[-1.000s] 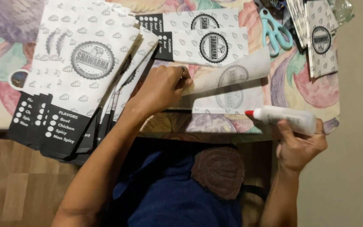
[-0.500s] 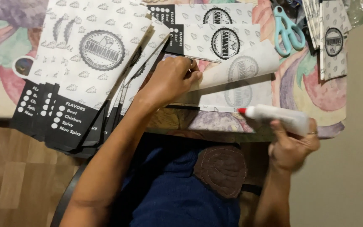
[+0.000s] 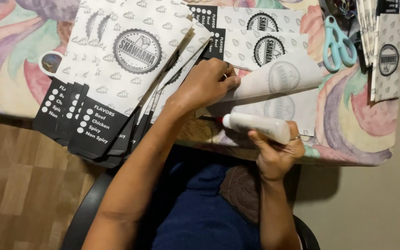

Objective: Applying glue to the edges of paper packaging sleeves and pressing them to seal.

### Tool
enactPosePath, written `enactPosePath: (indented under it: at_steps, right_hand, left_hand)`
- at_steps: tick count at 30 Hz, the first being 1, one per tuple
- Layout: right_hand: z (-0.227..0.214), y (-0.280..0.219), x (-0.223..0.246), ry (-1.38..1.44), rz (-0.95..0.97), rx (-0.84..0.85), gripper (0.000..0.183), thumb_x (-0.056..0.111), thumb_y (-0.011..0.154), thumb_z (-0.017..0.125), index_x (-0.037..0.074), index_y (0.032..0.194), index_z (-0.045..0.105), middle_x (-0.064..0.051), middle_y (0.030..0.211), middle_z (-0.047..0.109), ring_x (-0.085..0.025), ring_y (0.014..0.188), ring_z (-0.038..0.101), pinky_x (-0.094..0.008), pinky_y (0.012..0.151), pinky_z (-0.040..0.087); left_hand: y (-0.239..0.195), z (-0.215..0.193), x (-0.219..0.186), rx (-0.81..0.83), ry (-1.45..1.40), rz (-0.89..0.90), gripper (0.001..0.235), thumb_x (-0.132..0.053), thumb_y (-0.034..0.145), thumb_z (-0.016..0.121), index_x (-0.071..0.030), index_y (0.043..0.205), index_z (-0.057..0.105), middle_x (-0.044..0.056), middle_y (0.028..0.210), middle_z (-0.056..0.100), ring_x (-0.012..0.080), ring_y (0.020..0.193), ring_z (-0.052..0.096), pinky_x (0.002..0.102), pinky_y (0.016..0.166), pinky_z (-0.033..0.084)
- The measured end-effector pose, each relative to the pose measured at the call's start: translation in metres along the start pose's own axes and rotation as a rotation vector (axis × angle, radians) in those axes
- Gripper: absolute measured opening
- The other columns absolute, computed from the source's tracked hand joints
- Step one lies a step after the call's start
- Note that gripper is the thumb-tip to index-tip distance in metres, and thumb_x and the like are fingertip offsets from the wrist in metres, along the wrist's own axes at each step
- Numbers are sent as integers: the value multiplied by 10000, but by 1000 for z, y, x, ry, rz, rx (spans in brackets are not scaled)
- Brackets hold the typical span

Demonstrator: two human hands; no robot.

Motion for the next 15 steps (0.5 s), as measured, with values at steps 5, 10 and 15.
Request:
enactPosePath:
  at_steps: [5, 10, 15]
  right_hand:
    - [37, -3, 24, 16, 14, 39, 433, -76, 621, 959, -45, 933, 660, -169, 813, 702, -164, 865, 650, -365, 821, 564]
    - [-6, -6, 6, 14, 48, -86, 374, 46, 663, 954, 17, 933, 697, -108, 863, 711, -156, 880, 659, -379, 874, 566]
    - [-119, 50, -3, 57, 211, -563, 322, 119, 858, 923, 53, 915, 613, -95, 992, 695, -271, 966, 764, -491, 825, 745]
  left_hand:
    - [-2, -5, -5, 17, 13, -19, 227, -276, 917, 646, -107, 859, 785, 163, 703, 737, 467, 744, 724, 531, 697, 555]
    - [-14, 2, -14, 39, 37, -39, 239, -292, 926, 641, -99, 889, 777, 185, 728, 736, 492, 788, 711, 573, 723, 542]
    - [-37, 16, -32, 127, 173, -29, 214, -119, 1065, 644, -33, 882, 717, 48, 655, 690, 112, 433, 552, 216, 357, 428]
Point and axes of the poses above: each hand's wrist, its own y-axis towards the middle knuckle, its own z-axis out of the palm, x = y × z, the point moved 4 cm from there along y, towards the middle knuckle
